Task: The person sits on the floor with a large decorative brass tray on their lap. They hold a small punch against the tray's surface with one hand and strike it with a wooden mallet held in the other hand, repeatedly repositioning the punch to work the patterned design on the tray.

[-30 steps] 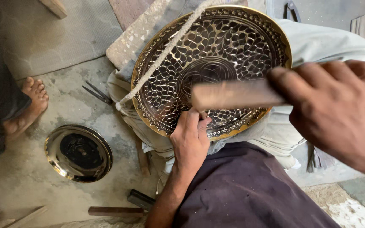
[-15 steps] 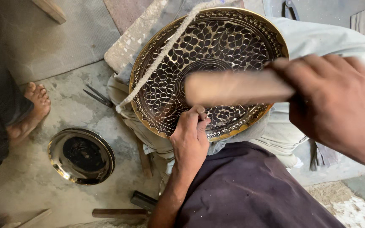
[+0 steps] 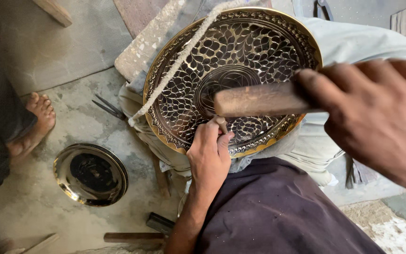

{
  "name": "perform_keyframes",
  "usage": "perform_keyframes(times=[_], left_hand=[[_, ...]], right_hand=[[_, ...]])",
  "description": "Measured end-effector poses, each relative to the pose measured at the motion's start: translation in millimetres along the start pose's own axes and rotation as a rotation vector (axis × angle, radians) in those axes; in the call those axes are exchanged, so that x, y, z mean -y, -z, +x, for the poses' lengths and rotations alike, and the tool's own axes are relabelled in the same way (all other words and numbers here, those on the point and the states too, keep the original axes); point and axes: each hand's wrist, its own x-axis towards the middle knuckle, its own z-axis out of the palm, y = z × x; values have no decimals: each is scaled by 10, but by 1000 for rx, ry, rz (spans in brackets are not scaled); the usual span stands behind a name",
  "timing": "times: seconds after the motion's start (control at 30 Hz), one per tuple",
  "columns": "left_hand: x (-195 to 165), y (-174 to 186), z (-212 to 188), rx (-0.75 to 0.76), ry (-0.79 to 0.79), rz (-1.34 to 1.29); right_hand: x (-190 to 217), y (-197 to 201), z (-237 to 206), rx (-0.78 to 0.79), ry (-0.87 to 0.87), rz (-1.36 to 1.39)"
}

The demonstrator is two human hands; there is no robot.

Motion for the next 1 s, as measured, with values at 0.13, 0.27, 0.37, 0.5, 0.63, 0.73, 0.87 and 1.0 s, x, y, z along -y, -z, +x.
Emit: perform_keyframes(times=[0.13, 0.27, 0.37, 0.5, 0.63, 0.73, 0.87, 1.0], left_hand=[[12, -12, -16, -5, -6, -45], [18, -30, -22, 18, 41, -5], [18, -18, -37, -11, -33, -51], [23, -24, -45, -16, -30, -27], [37, -39, -49, 3, 1, -34], [43, -44, -50, -3, -12, -1], [46, -31, -47, -9, -41, -65], [79, 4, -24, 58, -7, -54]], right_hand=[[87, 62, 109, -36, -185, 526], [55, 70, 113, -53, 39, 35], [27, 27, 46, -68, -177, 428], [-25, -37, -3, 132, 86, -195], [-9, -79, -24, -17, -49, 272], [30, -87, -51, -31, -37, 281], [67, -75, -76, -45, -50, 205], [20, -47, -47, 140, 8, -215]])
